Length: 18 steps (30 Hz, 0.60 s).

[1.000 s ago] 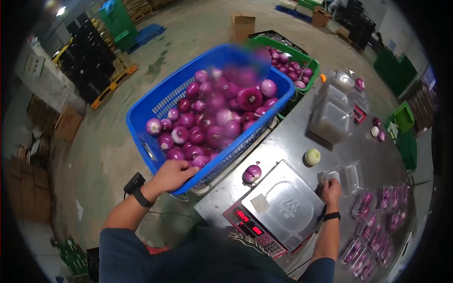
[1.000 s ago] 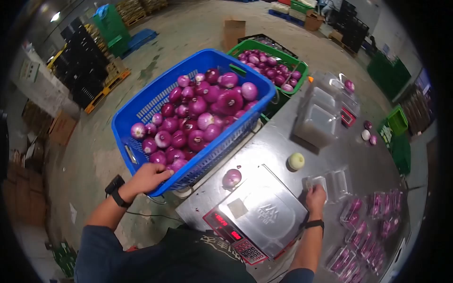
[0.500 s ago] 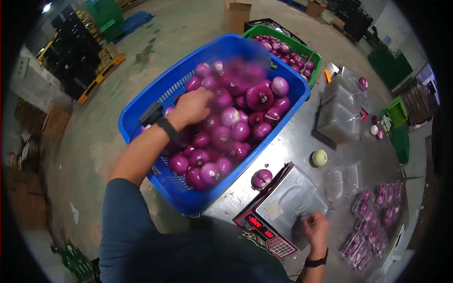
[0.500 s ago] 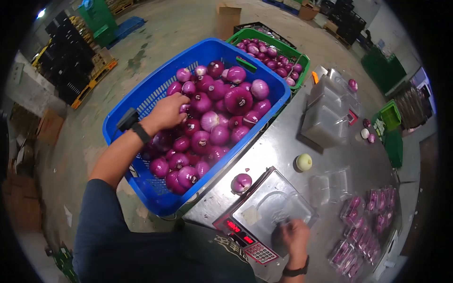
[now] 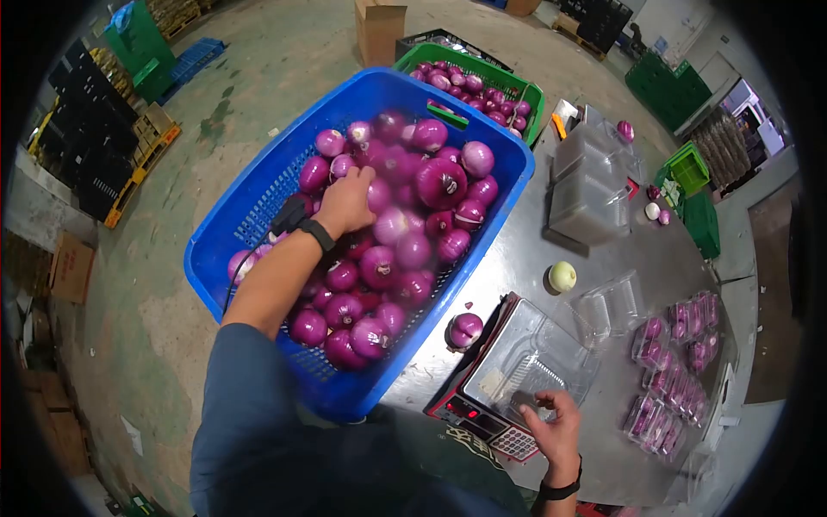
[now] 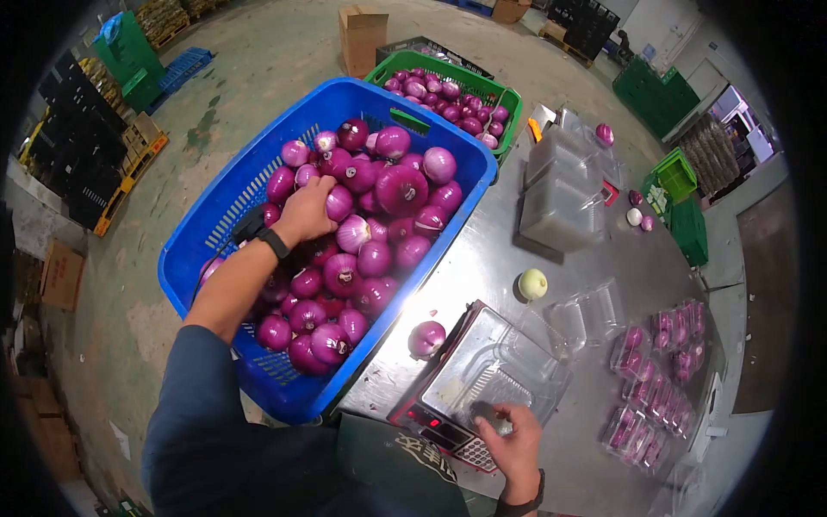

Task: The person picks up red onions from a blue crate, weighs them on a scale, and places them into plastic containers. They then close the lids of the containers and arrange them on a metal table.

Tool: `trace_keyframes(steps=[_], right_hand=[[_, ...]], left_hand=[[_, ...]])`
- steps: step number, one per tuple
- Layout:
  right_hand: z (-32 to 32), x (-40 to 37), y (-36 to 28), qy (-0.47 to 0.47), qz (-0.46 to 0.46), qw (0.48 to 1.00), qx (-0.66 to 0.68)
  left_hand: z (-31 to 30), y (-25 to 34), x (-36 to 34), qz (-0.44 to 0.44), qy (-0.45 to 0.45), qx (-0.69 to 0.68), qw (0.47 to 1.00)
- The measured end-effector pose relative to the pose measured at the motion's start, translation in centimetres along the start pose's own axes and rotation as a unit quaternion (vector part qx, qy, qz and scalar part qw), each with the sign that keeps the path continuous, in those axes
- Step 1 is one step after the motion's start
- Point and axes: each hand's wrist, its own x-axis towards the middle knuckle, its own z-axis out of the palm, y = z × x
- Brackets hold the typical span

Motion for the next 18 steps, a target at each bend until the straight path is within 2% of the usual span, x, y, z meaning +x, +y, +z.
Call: trace_keyframes(steps=[2, 3, 4, 5, 6, 7, 9, 11, 13, 15, 16, 17, 18], right_hand=[[0.5, 1.4, -1.7, 0.041, 0.012, 0.999, 0.018], [0.9, 2.2, -2.6, 0.062, 0.017, 0.998, 0.028], [1.5, 3.0, -3.0, 0.068, 0.012, 0.997, 0.042], [2.3, 4.0, -3.3, 0.071, -0.012, 0.996, 0.059], [3.1, 5.1, -4.0, 0.074, -0.036, 0.994, 0.075], [3.7, 6.3, -5.9, 0.065, -0.058, 0.992, 0.094], [4.8, 8.7, -10.2, 0.068, -0.131, 0.982, 0.119], [5.6, 10.5, -13.1, 0.092, -0.231, 0.96, 0.128], [6.0, 11.5, -12.4, 0.137, -0.263, 0.951, 0.088], [5.3, 10.7, -11.2, 0.093, -0.145, 0.949, 0.264], [4.6, 9.9, -11.0, 0.081, -0.081, 0.931, 0.346], [4.1, 9.1, -10.5, 0.071, -0.017, 0.902, 0.425], [3.3, 8.3, -9.1, 0.08, 0.025, 0.906, 0.414]], left_hand=[[-2.2, -0.1, -0.3, -0.045, -0.027, -0.135, 0.99], [-3.7, 0.6, -0.6, -0.098, -0.096, -0.292, 0.947], [-5.5, 1.9, -1.1, -0.147, -0.161, -0.438, 0.872], [-7.1, 3.4, -1.7, -0.191, -0.22, -0.57, 0.768], [-8.3, 5.1, -2.5, -0.173, -0.266, -0.614, 0.723], [-9.1, 7.2, -3.3, -0.154, -0.31, -0.654, 0.673], [-10.7, 11.9, -4.6, -0.05, -0.347, -0.624, 0.698], [-11.0, 16.2, -6.4, -0.008, -0.385, -0.599, 0.702], [-10.1, 17.6, -6.2, 0.085, -0.531, -0.563, 0.627], [-10.8, 16.6, -3.5, 0.208, -0.395, -0.425, 0.787], [-11.2, 15.4, -1.6, 0.201, -0.293, -0.308, 0.883], [-10.1, 13.7, 0.5, 0.167, -0.159, -0.271, 0.935], [-9.4, 12.1, 2.5, 0.07, -0.092, -0.157, 0.981]])
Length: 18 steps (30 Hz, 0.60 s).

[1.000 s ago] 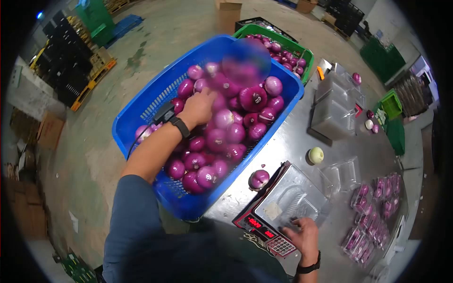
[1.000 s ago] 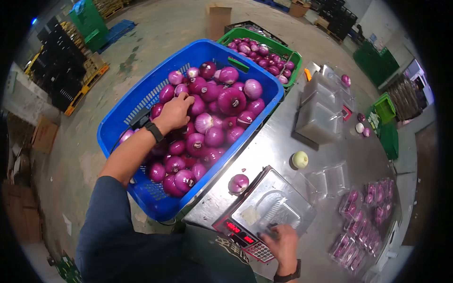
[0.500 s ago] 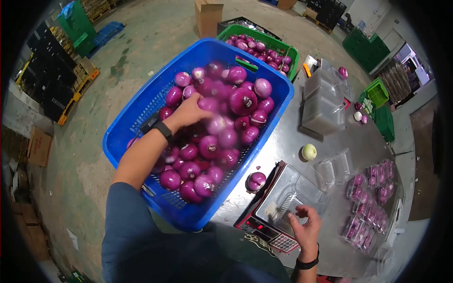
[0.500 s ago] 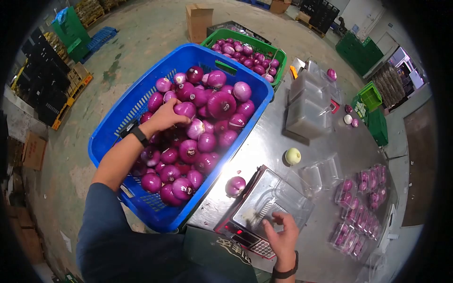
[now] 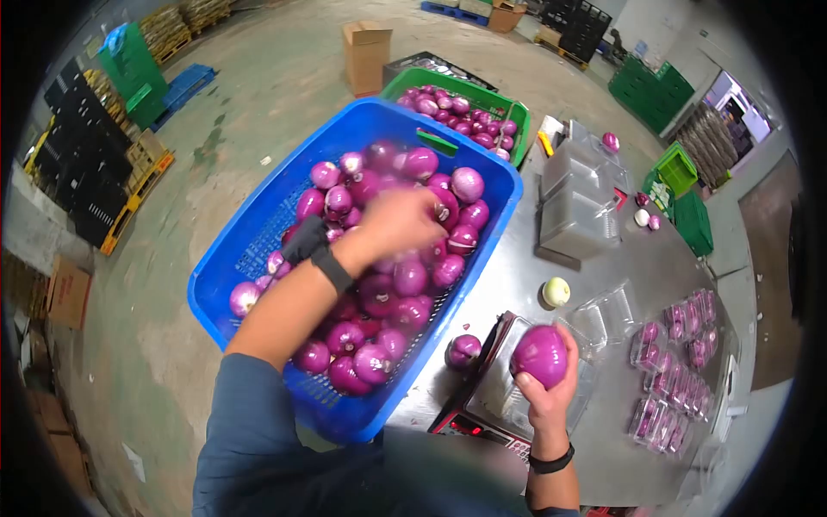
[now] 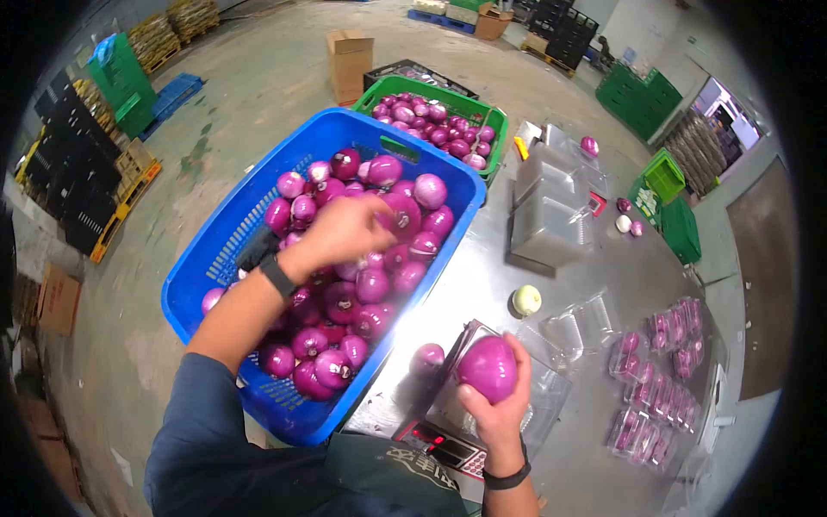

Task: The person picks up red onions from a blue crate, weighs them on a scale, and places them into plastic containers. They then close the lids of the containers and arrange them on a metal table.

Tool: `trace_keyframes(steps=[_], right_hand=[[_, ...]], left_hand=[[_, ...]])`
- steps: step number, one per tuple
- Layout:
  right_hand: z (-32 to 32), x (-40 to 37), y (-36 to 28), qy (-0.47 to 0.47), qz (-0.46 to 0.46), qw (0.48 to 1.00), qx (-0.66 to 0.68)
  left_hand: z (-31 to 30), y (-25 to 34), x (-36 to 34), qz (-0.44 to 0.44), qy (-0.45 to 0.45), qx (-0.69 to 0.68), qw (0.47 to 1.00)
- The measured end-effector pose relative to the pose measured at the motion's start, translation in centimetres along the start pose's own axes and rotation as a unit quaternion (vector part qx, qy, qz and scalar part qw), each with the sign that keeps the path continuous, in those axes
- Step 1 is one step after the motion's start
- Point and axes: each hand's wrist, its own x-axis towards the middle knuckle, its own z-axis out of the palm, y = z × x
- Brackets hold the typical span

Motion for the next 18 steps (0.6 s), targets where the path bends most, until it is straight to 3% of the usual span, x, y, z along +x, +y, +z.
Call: trace_keyframes(steps=[1, 3, 6, 10, 12, 14, 17, 18], right_hand=[[-2.0, -0.5, 1.9, 0.026, -0.006, 1.0, 0.0], [-5.0, -2.1, 3.1, 0.024, 0.078, 0.995, 0.057], [-7.4, -4.6, 5.5, 0.118, 0.076, 0.987, 0.071], [-9.9, -6.8, 6.5, 0.169, 0.105, 0.973, 0.12], [-10.4, -7.2, 6.1, 0.18, 0.098, 0.97, 0.134], [-10.9, -7.7, 5.3, 0.176, 0.097, 0.964, 0.173], [-11.7, -7.9, 5.9, 0.177, 0.055, 0.964, 0.189], [-12.1, -7.9, 5.2, 0.13, 0.048, 0.969, 0.204]], left_hand=[[1.5, -4.0, 1.9, -0.034, 0.089, 0.091, 0.991], [3.7, -9.7, 4.1, -0.085, 0.103, 0.201, 0.971], [6.1, -11.6, 5.1, -0.076, 0.053, 0.202, 0.975], [5.9, -12.3, 5.6, -0.047, 0.05, 0.192, 0.979], [3.8, -11.4, 4.8, -0.099, 0.002, 0.009, 0.995], [3.0, -12.2, 3.8, -0.14, -0.037, -0.194, 0.97], [1.0, -9.9, 0.9, -0.164, -0.064, -0.521, 0.835], [1.0, -9.7, 0.3, -0.126, -0.072, -0.571, 0.808]])
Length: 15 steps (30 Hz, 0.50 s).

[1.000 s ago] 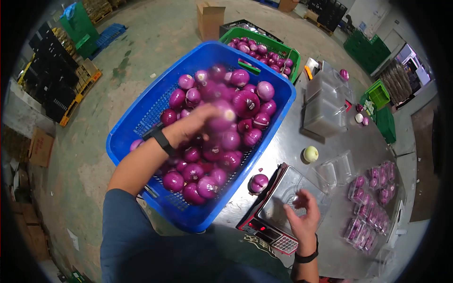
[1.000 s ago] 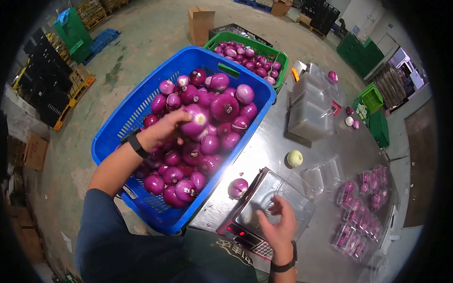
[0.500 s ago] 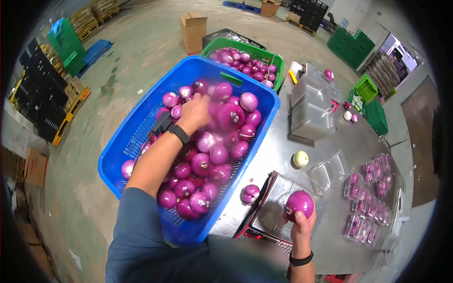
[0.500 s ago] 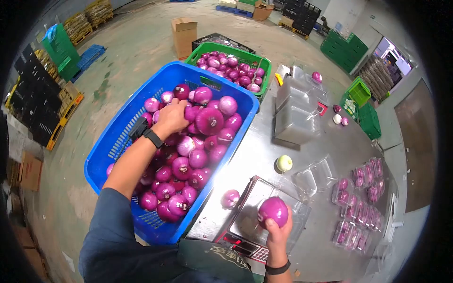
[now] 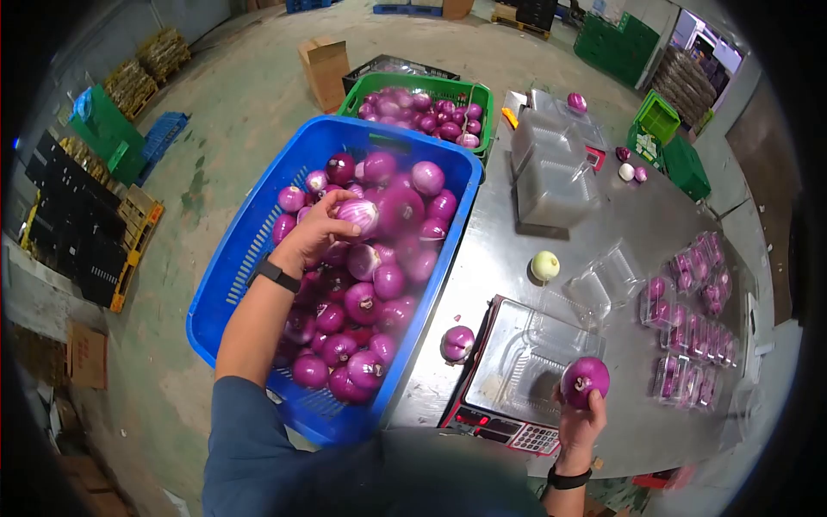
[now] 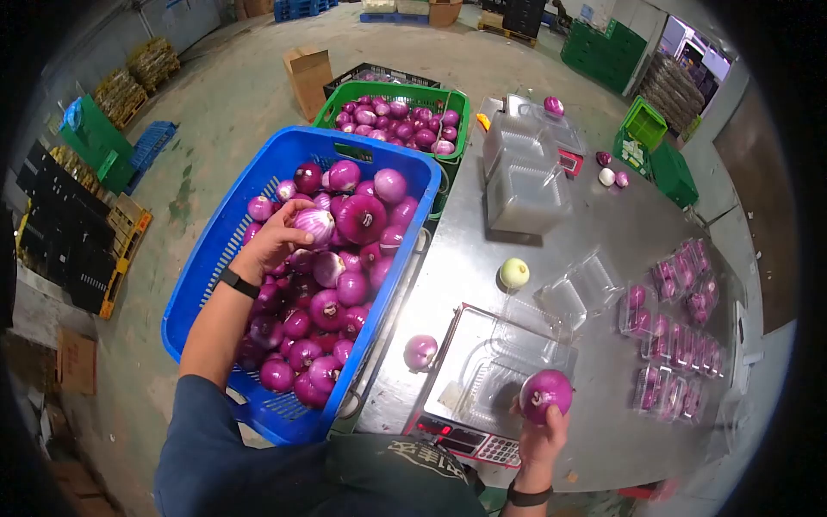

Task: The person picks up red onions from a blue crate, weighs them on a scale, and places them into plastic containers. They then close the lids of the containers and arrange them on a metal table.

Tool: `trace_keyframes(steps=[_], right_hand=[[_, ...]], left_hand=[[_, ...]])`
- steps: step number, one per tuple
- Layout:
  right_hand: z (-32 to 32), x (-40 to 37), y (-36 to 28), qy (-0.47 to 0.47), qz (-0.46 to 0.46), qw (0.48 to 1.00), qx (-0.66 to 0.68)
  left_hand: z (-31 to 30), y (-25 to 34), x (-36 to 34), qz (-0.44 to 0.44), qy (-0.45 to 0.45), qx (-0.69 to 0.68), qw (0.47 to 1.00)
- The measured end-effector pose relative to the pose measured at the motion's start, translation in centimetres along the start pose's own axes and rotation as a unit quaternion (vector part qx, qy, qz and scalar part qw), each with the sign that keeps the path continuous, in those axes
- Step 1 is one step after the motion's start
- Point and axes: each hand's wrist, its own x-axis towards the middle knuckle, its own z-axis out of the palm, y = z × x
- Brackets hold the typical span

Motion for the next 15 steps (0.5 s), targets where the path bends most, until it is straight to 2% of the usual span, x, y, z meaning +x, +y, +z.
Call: trace_keyframes(steps=[3, 4, 6, 8, 9, 10, 13, 15], right_hand=[[0.3, -0.2, -0.1, 0.064, -0.033, 0.997, -0.021], [0.6, -0.4, -0.8, 0.051, -0.016, 0.999, 0.0], [-0.2, -0.4, -0.6, 0.037, -0.038, 0.998, -0.015], [-1.4, -0.1, -0.2, 0.071, -0.061, 0.991, -0.09], [-2.2, -0.1, 0.0, 0.076, -0.067, 0.987, -0.128], [-2.2, -0.1, -0.4, 0.065, -0.059, 0.986, -0.143], [-2.3, 0.1, -0.7, 0.059, -0.103, 0.963, -0.243], [-1.7, 0.0, -2.0, 0.047, -0.1, 0.937, -0.332]], left_hand=[[4.5, 2.0, -3.4, 0.04, -0.098, -0.073, 0.992], [6.1, 2.5, -4.4, 0.04, -0.125, -0.079, 0.988], [9.7, 3.5, -6.3, 0.017, -0.152, -0.072, 0.986], [14.9, 2.6, -7.9, -0.006, -0.174, -0.091, 0.981], [16.7, 2.3, -8.6, -0.047, -0.194, -0.054, 0.978], [18.8, 1.3, -9.1, -0.052, -0.186, 0.007, 0.981], [25.5, -1.7, -10.4, -0.034, -0.184, 0.167, 0.968], [29.0, -4.3, -10.6, 0.008, -0.204, 0.267, 0.942]])
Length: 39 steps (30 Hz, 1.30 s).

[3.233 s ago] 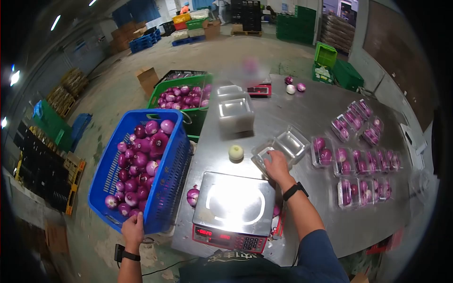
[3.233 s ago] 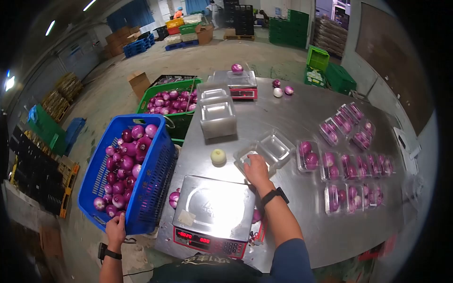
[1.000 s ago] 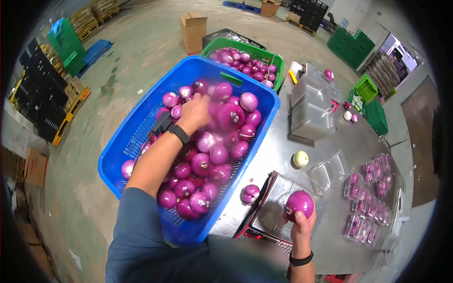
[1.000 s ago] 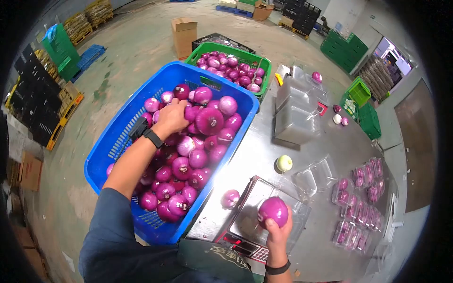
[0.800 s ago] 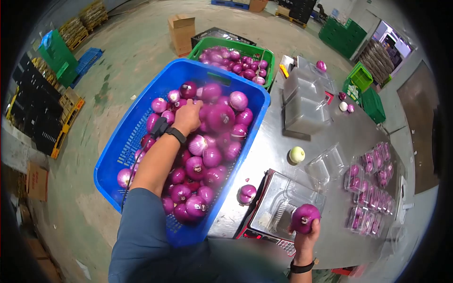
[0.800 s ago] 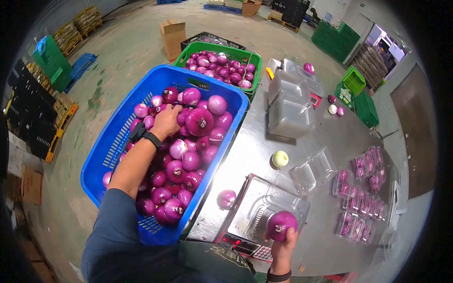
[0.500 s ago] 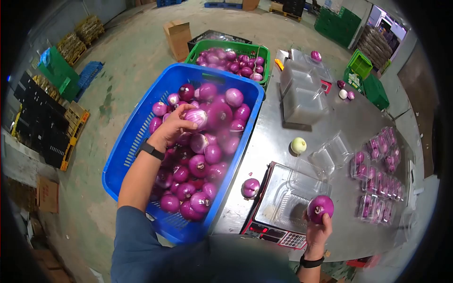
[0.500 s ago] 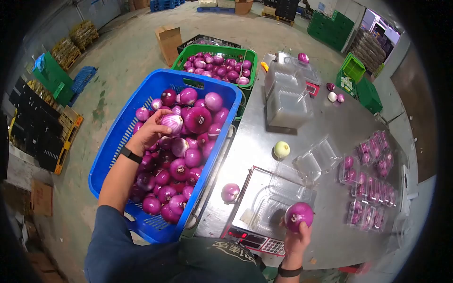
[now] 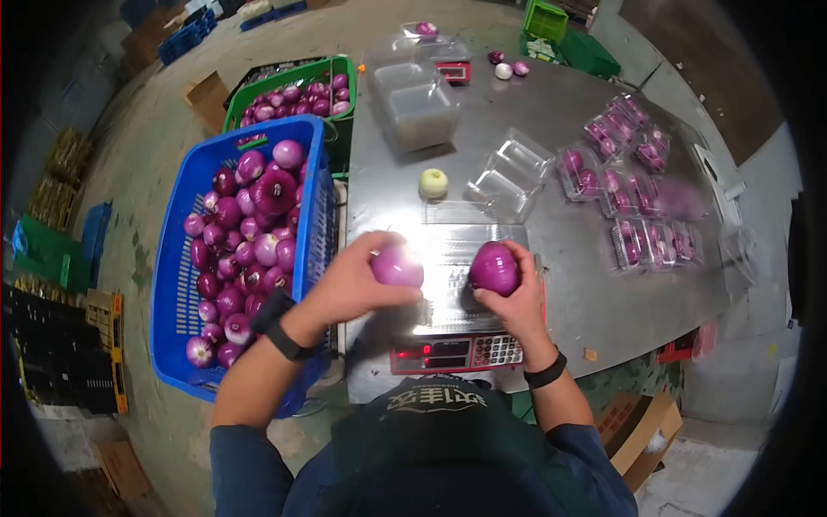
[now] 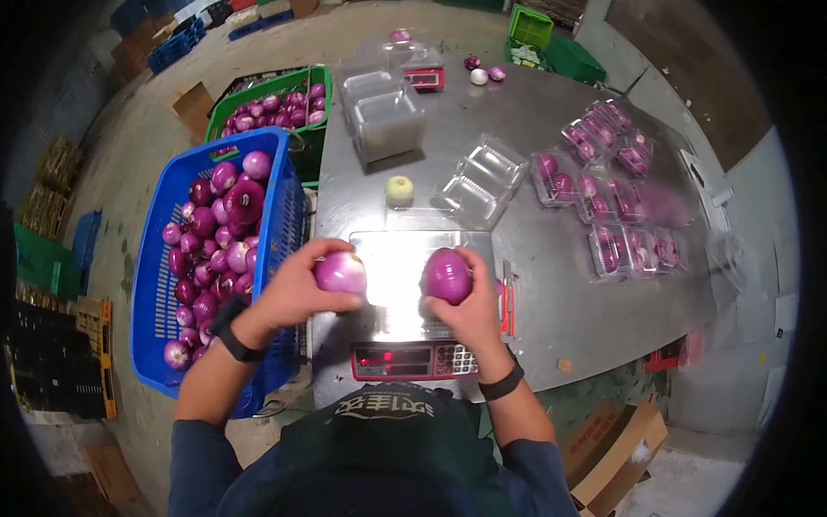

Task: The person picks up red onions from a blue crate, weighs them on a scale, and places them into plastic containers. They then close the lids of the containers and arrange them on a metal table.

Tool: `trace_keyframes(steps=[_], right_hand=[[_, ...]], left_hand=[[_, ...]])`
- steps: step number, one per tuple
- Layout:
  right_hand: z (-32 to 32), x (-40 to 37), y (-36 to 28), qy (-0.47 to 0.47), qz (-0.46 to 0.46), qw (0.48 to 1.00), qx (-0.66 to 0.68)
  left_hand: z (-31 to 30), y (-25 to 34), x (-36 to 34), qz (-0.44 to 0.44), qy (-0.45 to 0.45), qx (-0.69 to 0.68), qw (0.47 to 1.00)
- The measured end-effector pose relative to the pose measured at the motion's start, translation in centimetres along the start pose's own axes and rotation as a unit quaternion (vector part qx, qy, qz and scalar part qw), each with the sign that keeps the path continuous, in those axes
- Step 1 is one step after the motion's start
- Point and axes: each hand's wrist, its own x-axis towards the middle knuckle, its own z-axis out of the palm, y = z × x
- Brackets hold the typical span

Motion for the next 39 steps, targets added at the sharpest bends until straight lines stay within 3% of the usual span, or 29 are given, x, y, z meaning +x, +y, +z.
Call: trace_keyframes(steps=[2, 5, 6, 7, 13, 16, 20, 21, 25, 28, 29, 31, 32, 34, 35, 37, 39], right_hand=[[-0.1, 0.3, 0.7, 0.003, -0.057, 0.998, -0.037], [-1.1, 0.6, 2.8, 0.008, -0.122, 0.987, -0.107], [-1.4, 0.7, 3.0, 0.01, -0.14, 0.983, -0.117], [-2.0, 0.6, 2.7, 0.014, -0.157, 0.979, -0.132], [-2.9, 0.2, 3.7, -0.048, -0.185, 0.955, -0.227], [-2.1, -0.2, 4.6, -0.043, -0.216, 0.933, -0.286], [-2.6, -0.2, 4.5, -0.029, -0.262, 0.94, -0.217], [-2.8, 0.0, 4.0, -0.041, -0.238, 0.95, -0.197], [-3.0, 3.2, 6.1, 0.035, -0.202, 0.962, -0.182], [-1.9, 7.5, 8.3, 0.049, -0.02, 0.992, -0.118], [-1.7, 8.6, 8.5, 0.047, 0.042, 0.998, -0.027], [-1.8, 10.4, 7.5, 0.04, 0.163, 0.974, 0.155], [-2.4, 10.6, 6.8, 0.008, 0.152, 0.98, 0.131], [-4.6, 9.6, 4.2, -0.058, 0.128, 0.987, 0.083], [-5.4, 8.4, 4.5, -0.076, 0.002, 0.997, -0.024], [-6.8, 4.7, 6.1, -0.107, -0.244, 0.935, -0.234], [-8.4, 0.4, 2.8, -0.226, -0.129, 0.918, -0.297]], left_hand=[[3.6, -1.8, 1.5, 0.087, 0.026, 0.133, 0.987], [7.7, -1.4, 2.3, 0.103, 0.076, 0.301, 0.945], [9.0, -2.5, 2.3, 0.163, 0.127, 0.333, 0.92], [9.5, -2.8, 2.6, 0.165, 0.106, 0.357, 0.913], [12.1, -4.4, 1.6, 0.175, 0.138, 0.417, 0.881], [12.0, -7.3, 2.2, 0.269, 0.166, 0.361, 0.877], [12.3, -7.6, 1.1, 0.215, 0.181, 0.362, 0.889], [12.3, -7.3, 0.8, 0.192, 0.172, 0.373, 0.891], [12.3, -7.8, -1.3, 0.177, 0.229, 0.311, 0.905], [13.1, -8.5, -3.3, -0.048, 0.252, 0.041, 0.966], [13.2, -10.2, -3.6, -0.06, 0.253, 0.034, 0.965], [13.3, -10.7, -4.5, -0.132, 0.214, -0.169, 0.953], [13.2, -10.7, -4.7, -0.166, 0.19, -0.268, 0.93], [13.4, -8.5, -5.4, -0.156, 0.188, -0.342, 0.907], [13.5, -7.6, -5.7, -0.151, 0.187, -0.379, 0.894], [13.1, -7.2, -5.9, -0.14, 0.168, -0.412, 0.885], [12.7, -7.8, -6.0, -0.141, 0.164, -0.43, 0.877]])
